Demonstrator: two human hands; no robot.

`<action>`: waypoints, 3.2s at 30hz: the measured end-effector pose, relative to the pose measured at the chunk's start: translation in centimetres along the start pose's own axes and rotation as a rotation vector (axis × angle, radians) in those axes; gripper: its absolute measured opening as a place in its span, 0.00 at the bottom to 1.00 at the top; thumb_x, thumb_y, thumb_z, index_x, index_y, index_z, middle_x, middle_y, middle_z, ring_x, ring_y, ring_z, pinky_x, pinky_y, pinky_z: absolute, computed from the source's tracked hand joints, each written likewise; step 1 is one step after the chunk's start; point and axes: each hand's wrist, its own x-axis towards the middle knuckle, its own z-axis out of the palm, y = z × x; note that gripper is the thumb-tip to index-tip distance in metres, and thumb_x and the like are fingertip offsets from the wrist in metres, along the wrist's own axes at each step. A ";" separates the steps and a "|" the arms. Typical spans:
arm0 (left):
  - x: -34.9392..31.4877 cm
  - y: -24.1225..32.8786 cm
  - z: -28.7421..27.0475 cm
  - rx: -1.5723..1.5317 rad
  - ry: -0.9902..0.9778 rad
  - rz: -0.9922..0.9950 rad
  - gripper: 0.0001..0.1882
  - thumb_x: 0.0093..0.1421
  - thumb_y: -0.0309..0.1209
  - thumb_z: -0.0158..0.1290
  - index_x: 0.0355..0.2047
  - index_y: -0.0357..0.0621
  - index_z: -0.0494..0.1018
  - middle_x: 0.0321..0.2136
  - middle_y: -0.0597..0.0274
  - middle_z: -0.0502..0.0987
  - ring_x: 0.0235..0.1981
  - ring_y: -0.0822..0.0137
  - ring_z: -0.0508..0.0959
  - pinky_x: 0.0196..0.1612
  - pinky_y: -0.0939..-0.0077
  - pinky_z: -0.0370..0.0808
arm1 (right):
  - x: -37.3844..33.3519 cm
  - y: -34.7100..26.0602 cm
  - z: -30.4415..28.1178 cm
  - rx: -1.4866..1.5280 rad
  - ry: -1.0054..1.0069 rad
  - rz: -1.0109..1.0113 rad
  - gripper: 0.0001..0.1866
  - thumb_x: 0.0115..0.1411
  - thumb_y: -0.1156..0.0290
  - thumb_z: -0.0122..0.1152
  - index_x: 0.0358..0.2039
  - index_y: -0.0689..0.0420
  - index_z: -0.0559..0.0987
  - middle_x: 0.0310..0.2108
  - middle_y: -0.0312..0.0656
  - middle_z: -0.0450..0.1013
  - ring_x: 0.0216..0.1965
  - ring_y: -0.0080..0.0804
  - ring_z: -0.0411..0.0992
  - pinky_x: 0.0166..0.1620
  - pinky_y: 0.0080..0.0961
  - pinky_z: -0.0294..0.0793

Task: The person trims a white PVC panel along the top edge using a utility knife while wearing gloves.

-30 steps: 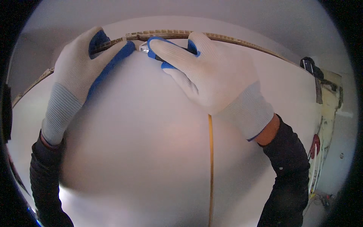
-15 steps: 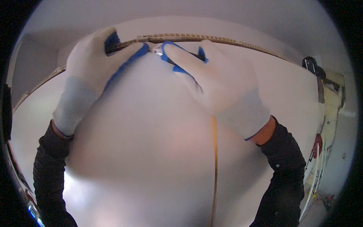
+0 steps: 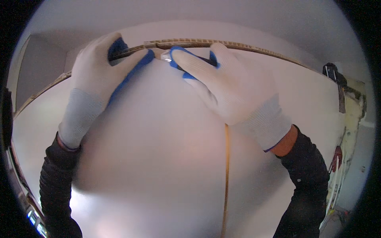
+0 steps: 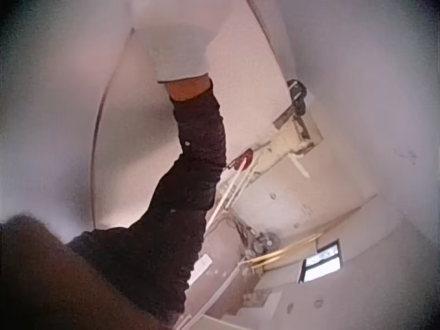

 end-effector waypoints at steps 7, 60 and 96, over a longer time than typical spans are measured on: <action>-0.3 0.5 0.4 -0.056 -0.019 -0.102 0.26 0.58 0.52 0.64 0.31 0.37 0.78 0.27 0.46 0.79 0.29 0.51 0.81 0.37 0.59 0.77 | -0.4 0.2 0.9 0.037 0.053 -0.018 0.25 0.62 0.66 0.67 0.61 0.47 0.79 0.33 0.46 0.72 0.30 0.43 0.72 0.35 0.34 0.74; 5.3 -2.4 -0.2 -0.438 -0.447 0.111 0.14 0.68 0.37 0.56 0.45 0.38 0.80 0.35 0.56 0.84 0.35 0.68 0.83 0.44 0.72 0.80 | -8.4 -1.2 -6.3 1.419 -0.006 1.128 0.32 0.73 0.48 0.53 0.69 0.53 0.67 0.35 0.36 0.76 0.25 0.17 0.73 0.25 0.14 0.75; 1.3 -2.8 -1.2 -0.252 -0.146 0.110 0.16 0.66 0.39 0.57 0.43 0.38 0.81 0.34 0.48 0.84 0.36 0.57 0.86 0.45 0.66 0.80 | 0.4 -8.2 -1.8 0.457 0.061 0.674 0.21 0.70 0.69 0.57 0.62 0.58 0.75 0.45 0.58 0.80 0.46 0.51 0.81 0.50 0.32 0.79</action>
